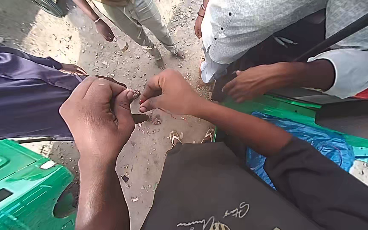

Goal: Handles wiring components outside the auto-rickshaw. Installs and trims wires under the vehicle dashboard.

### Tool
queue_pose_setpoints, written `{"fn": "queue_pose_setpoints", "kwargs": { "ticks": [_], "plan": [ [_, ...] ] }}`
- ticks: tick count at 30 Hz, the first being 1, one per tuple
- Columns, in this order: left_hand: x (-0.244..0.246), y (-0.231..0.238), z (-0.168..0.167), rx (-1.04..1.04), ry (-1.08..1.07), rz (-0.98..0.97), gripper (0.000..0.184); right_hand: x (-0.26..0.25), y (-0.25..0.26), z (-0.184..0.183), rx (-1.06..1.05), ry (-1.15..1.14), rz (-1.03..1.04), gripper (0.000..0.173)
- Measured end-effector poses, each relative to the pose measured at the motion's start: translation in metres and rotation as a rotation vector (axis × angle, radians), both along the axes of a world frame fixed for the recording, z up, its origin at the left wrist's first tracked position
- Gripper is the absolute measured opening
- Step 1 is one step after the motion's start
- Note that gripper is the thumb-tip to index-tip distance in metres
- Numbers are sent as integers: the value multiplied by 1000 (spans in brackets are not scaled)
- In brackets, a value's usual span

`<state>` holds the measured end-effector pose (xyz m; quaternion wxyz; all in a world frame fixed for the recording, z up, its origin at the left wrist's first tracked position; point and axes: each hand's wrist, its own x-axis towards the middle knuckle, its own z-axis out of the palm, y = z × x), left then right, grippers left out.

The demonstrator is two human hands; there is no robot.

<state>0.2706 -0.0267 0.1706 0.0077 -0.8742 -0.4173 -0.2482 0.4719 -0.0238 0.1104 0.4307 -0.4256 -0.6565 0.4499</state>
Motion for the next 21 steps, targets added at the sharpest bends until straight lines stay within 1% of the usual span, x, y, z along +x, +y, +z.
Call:
{"fn": "queue_pose_setpoints", "kwargs": {
  "ticks": [1, 2, 5, 8, 11, 14, 18, 20, 21],
  "plan": [
    [3, -7, -8, -14, -22, 4, 26, 5, -7, -4, -17, 1, 0, 14],
    [1, -8, -9, -12, -23, -2, 25, 2, -9, -6, -17, 26, 1, 16],
    [-6, -11, -9, -5, -43, 3, 22, -8, -12, -9, 10, 59, 87, 16],
    [-18, -9, -13, -3, -53, -6, 22, -13, -17, -14, 45, 31, 171, 15],
    [-28, -6, -16, -7, -60, -22, 22, -23, -18, -15, 33, 14, 99, 12],
    [-36, 1, -16, 3, -78, -52, 22, -33, -15, -10, -26, -13, 3, 9],
    [-47, 13, -16, 20, -93, -93, 23, -48, -9, 1, -81, -141, -82, 12],
    [-55, 18, -17, 22, -142, -91, 23, -56, -6, 3, -86, -171, -113, 13],
    [-59, 22, -18, 19, -203, -83, 23, -59, -4, 5, -85, -173, -128, 13]
  ]
}}
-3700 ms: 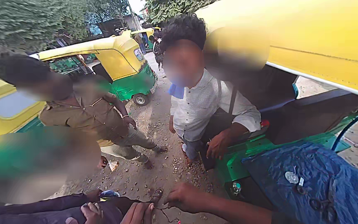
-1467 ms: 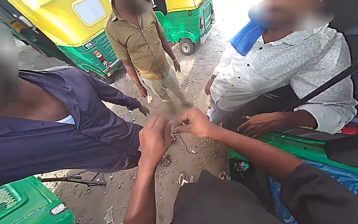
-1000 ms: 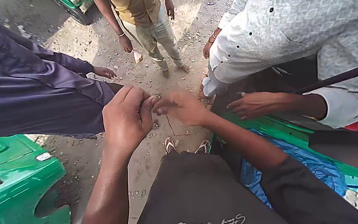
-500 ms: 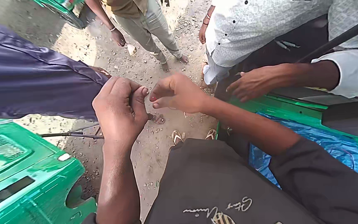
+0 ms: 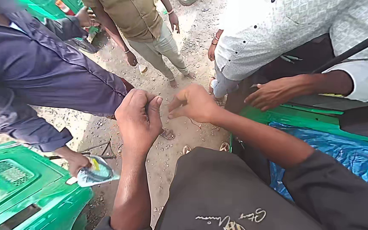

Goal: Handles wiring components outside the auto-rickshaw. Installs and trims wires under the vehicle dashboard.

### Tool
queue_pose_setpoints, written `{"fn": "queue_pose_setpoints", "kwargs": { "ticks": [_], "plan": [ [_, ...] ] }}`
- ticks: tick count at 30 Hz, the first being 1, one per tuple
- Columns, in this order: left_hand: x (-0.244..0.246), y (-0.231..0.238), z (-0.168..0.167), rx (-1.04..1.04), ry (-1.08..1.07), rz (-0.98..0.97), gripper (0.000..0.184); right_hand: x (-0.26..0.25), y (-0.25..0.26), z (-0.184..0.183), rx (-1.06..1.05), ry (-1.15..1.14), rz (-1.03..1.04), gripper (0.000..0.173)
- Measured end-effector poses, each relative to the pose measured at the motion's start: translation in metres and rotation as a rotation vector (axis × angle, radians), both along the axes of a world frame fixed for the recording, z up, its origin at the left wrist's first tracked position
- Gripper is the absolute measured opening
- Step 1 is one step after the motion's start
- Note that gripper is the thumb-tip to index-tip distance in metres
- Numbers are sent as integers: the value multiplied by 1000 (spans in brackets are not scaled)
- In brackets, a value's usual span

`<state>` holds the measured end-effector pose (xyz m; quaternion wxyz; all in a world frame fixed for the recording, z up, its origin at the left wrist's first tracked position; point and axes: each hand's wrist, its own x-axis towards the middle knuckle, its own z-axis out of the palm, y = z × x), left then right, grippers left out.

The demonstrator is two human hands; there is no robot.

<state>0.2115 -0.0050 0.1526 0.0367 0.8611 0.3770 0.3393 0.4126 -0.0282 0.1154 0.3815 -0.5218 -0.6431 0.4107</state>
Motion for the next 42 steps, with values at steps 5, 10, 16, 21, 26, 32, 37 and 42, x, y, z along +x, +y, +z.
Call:
{"fn": "queue_pose_setpoints", "kwargs": {
  "ticks": [5, 10, 16, 21, 26, 32, 37, 42],
  "plan": [
    [-32, 23, -35, -276, -302, -43, 23, -13, 10, 15, 35, 61, -77, 12],
    [-43, 20, -82, -737, -491, -376, 28, -28, 20, 23, 122, 55, -77, 10],
    [-27, 19, -98, -702, -663, -388, 15, -44, 27, 18, 111, 38, -89, 10],
    [-28, 16, -99, -707, -764, -333, 10, -36, 8, 10, 281, 117, -243, 35],
    [-31, 3, -100, -919, -915, -307, 9, -29, -36, -43, 78, 418, -519, 26],
    [-16, -20, -117, -1139, -926, -415, 14, -51, -65, -77, -85, 727, -351, 28],
    [-3, -38, -122, -1209, -895, -411, 16, -42, -87, -81, 6, 749, -430, 10],
    [-7, -35, -127, -1210, -796, -344, 26, -25, -103, -73, 95, 763, -386, 11]
  ]
}}
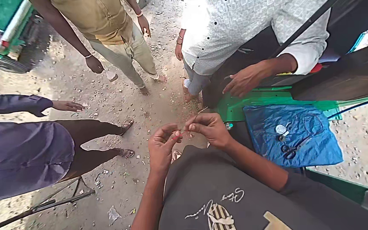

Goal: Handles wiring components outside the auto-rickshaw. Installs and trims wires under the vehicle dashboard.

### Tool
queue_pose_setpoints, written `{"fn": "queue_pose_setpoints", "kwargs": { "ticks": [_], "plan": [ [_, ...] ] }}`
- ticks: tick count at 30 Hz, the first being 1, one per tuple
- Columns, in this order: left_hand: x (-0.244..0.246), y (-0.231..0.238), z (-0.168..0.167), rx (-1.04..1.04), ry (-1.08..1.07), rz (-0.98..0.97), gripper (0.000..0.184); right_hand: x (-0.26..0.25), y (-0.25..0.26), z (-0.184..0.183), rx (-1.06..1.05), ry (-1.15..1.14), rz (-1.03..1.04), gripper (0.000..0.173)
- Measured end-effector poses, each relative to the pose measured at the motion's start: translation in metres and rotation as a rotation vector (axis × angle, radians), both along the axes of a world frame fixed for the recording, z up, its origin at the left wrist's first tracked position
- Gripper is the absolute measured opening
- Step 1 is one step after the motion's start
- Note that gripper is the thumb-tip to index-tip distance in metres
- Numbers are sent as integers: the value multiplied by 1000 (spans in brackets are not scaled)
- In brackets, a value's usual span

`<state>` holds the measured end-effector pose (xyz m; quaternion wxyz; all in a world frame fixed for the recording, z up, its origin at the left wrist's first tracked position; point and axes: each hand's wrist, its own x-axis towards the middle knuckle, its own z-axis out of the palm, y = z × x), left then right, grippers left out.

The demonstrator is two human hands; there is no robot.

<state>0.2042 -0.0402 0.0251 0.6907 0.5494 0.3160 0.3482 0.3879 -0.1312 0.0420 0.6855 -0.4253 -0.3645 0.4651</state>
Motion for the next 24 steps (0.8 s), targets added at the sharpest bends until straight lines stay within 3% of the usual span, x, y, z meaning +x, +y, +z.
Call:
{"fn": "queue_pose_setpoints", "kwargs": {
  "ticks": [4, 6, 10, 14, 19, 24],
  "plan": [
    [-13, 16, 21, 371, 89, 193, 18, 9, -8, 2, -38, -151, -65, 14],
    [-10, 24, 40, 471, 73, 101, 15, 11, -11, 4, -36, -183, -65, 15],
    [16, 40, 68, 361, 73, -331, 28, 17, -17, 13, -22, -264, -5, 15],
    [47, 42, 83, 262, 77, -569, 31, 23, -22, 14, -32, -308, 39, 14],
    [63, 42, 82, 253, 1, -578, 11, 29, -23, 11, -21, -297, 78, 18],
    [61, 40, 76, 317, -5, -466, 10, 32, -20, 7, -35, -263, 64, 16]
  ]
}}
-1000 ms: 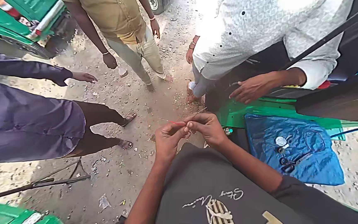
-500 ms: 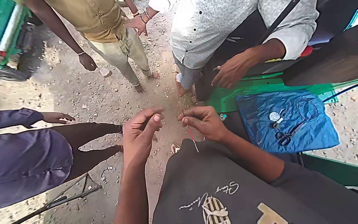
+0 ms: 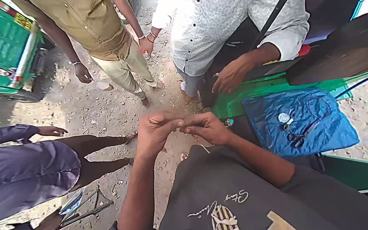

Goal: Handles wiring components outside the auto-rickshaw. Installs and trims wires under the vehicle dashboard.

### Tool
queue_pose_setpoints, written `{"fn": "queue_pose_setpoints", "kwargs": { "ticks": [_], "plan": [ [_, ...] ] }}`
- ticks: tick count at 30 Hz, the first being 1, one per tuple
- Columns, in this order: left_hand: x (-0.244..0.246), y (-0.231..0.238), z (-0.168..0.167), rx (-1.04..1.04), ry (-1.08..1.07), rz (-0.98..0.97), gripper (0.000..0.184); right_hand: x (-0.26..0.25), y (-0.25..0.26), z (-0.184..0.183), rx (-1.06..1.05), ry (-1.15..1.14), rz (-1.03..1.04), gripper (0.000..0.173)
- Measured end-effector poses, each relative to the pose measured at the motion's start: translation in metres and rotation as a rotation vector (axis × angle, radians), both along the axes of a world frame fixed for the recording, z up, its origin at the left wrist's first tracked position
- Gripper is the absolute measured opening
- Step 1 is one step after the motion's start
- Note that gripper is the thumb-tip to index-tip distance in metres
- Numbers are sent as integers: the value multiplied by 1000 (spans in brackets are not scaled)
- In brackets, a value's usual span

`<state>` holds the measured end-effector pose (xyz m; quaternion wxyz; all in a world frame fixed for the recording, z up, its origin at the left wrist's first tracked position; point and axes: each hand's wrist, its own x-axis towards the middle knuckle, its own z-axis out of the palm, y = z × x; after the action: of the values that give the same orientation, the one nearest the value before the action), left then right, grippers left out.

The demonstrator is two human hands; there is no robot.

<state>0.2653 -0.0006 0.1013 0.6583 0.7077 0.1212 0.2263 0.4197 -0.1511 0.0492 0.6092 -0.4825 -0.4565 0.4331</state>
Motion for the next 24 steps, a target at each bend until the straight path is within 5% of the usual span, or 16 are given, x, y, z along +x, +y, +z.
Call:
{"fn": "queue_pose_setpoints", "kwargs": {
  "ticks": [5, 8, 16, 24],
  "plan": [
    [-5, -9, -3, 100, -53, 127, 11, 1, 10, -5, -2, 37, -55, 12],
    [-9, -17, -4, 327, -41, 205, 8, 0, 14, -6, -3, 23, -72, 11],
    [-24, -12, 5, 769, 174, 320, 19, -6, 25, -2, 114, -267, -54, 14],
    [-32, -16, 18, 1074, 308, 425, 20, -16, 36, 6, 106, -21, 121, 11]
  ]
}}
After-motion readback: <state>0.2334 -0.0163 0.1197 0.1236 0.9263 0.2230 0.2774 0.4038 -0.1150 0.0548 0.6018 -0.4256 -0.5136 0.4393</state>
